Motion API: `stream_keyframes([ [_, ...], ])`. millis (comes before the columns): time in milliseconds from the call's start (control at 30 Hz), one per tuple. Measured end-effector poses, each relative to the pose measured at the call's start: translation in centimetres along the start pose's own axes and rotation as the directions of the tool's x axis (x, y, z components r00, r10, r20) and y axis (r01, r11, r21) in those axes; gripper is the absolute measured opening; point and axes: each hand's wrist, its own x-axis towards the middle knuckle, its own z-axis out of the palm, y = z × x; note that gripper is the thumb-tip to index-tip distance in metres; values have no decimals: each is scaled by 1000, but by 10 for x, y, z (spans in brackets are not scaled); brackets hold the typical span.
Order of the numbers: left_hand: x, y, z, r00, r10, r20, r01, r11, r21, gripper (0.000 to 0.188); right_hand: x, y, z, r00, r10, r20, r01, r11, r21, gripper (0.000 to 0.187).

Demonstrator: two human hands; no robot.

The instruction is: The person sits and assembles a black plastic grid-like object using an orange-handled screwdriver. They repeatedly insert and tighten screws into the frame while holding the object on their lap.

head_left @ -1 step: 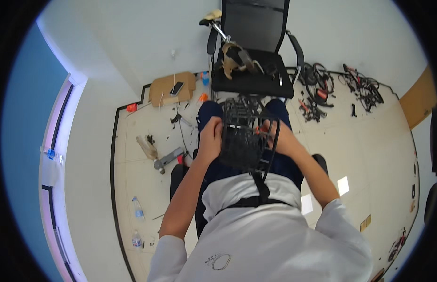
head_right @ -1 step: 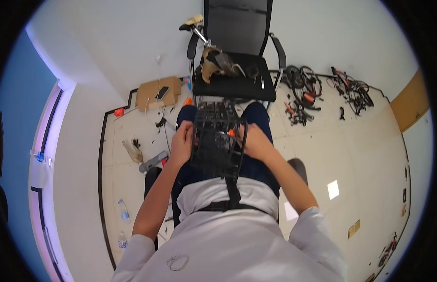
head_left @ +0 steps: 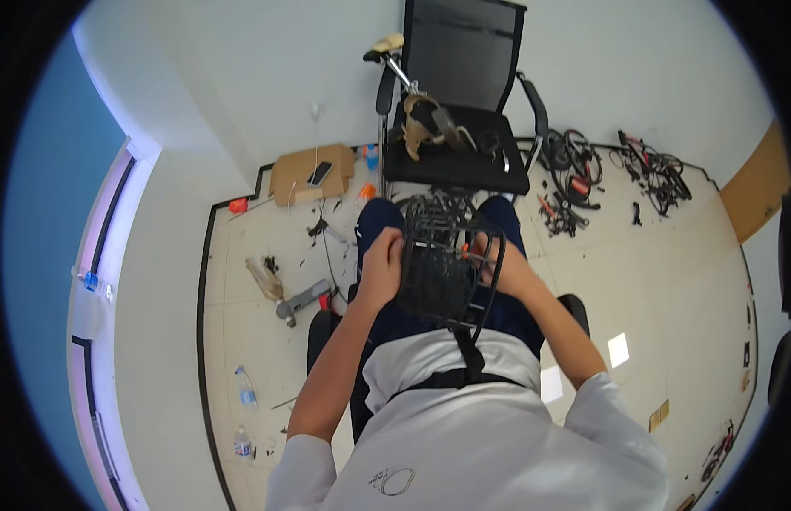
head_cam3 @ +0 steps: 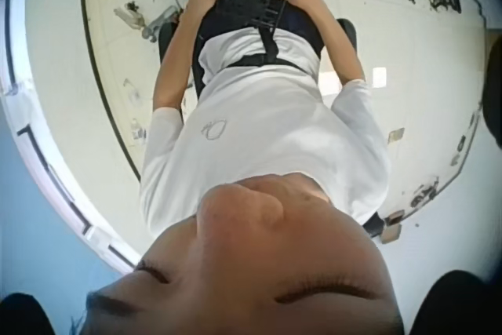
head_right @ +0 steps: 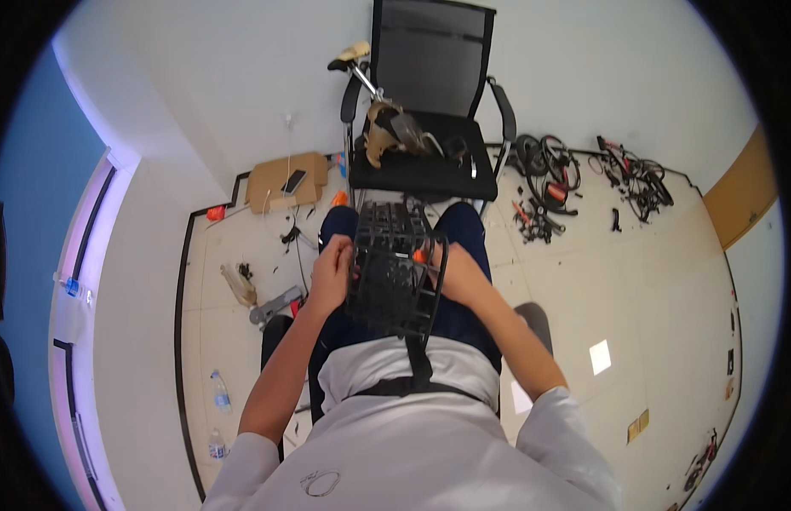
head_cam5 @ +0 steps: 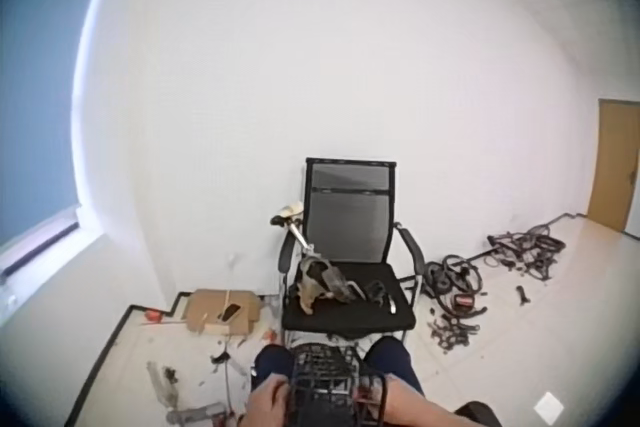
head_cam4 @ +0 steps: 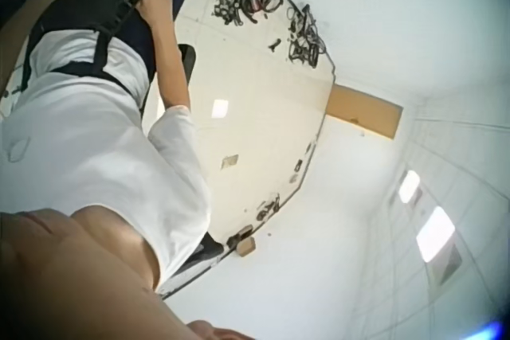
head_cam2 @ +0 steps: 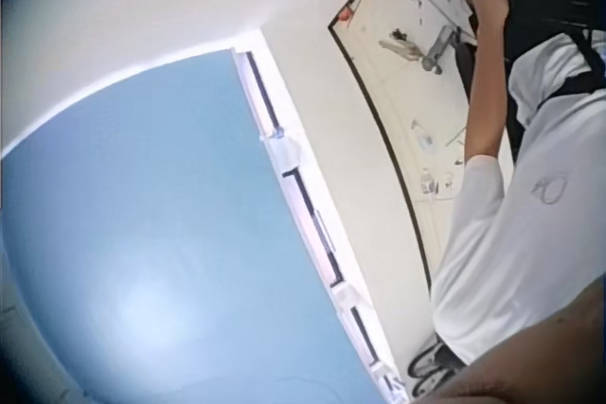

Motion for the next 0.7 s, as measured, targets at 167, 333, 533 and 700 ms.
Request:
stream_keyframes([
  [167,28,8,-10,991,119,-62,-117,992,37,11,21,8,5,996,22,-83,-28,997,-70,46],
  [333,29,-1,-3,1000,29,3,-29,999,-35,13,25,34,6,995,98,-2,-95,973,208,35],
  [533,25,12,-26,981,-142,131,171,953,-248,15,41,19,-16,984,-23,176,-34,950,311,18],
  [700,21,25,-21,991,-120,61,130,969,-210,7,39,21,-23,959,9,283,-102,943,316,20],
])
